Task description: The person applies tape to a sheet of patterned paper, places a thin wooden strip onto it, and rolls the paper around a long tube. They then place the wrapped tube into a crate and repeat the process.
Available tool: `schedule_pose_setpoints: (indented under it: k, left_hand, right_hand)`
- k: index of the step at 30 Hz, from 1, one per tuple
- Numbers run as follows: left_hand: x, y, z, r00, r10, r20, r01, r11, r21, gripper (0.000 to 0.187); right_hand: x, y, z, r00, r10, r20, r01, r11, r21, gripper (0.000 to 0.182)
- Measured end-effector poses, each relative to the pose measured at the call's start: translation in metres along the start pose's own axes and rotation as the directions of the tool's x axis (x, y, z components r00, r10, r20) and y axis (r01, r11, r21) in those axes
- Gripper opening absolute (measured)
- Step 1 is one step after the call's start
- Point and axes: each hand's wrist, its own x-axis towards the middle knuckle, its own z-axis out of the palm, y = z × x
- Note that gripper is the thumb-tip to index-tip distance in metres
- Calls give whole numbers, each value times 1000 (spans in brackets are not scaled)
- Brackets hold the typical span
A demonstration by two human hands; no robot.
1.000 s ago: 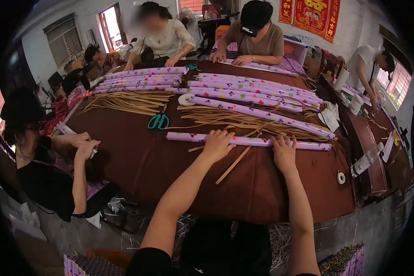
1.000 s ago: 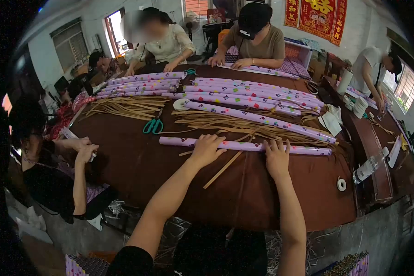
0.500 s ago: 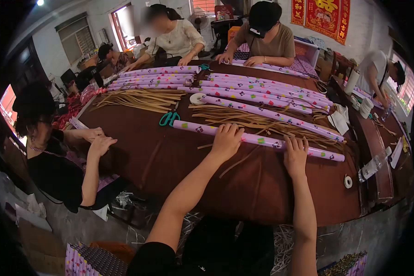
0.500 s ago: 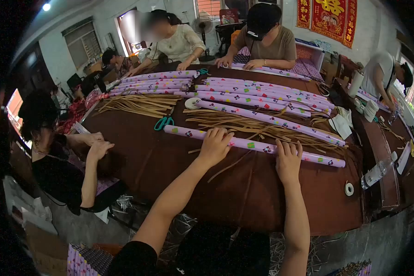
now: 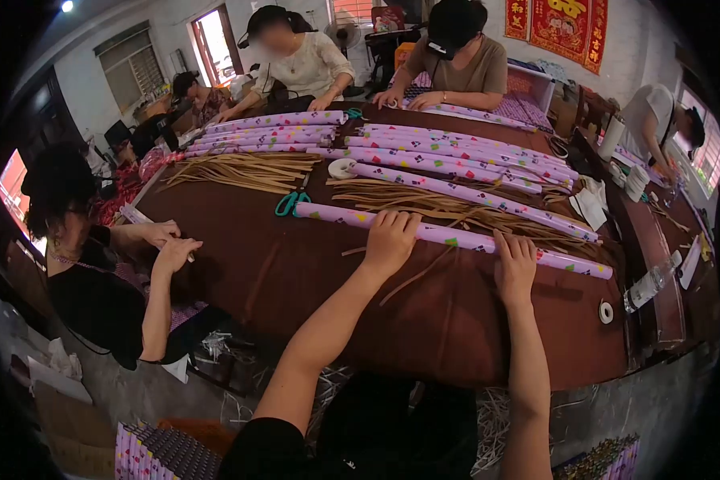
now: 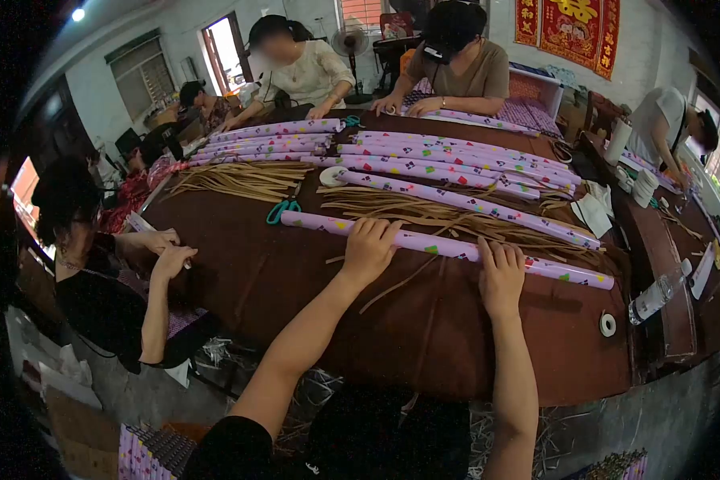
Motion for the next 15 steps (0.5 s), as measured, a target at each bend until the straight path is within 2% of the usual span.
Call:
schedule_pose_setpoints:
  k: [1,3,6,8,9,13,15]
  left_hand:
    - [1,-1,-1,999,13,-44,-13,1000,0,49]
    - [3,-1,-5,998,24,-53,-24,1000,1,47]
    - [4,0,-7,998,44,-51,-44,999,4,48]
    - [5,4,-12,997,64,-47,-62,997,49,50]
    - [7,7,-16,998,60,-28,-60,998,16,51]
    - [10,15,-19,992,121,-43,-121,993,-1,52]
    - [11,13,-16,978,183,-98,-180,983,44,41]
  right_hand:
    - [1,-1,1,1000,5,2,-5,1000,-2,56]
    - [2,-2,3,995,-13,-98,7,998,-57,56]
    - [4,-3,-2,989,-6,-149,-5,998,-69,56]
    - [2,-1,-4,987,4,-160,-20,995,-96,51]
    - [1,0,-4,984,8,-176,-29,993,-119,47]
    - [-1,2,-1,982,17,-191,-42,991,-129,46]
    - [0,0,0,975,25,-223,-52,992,-114,45]
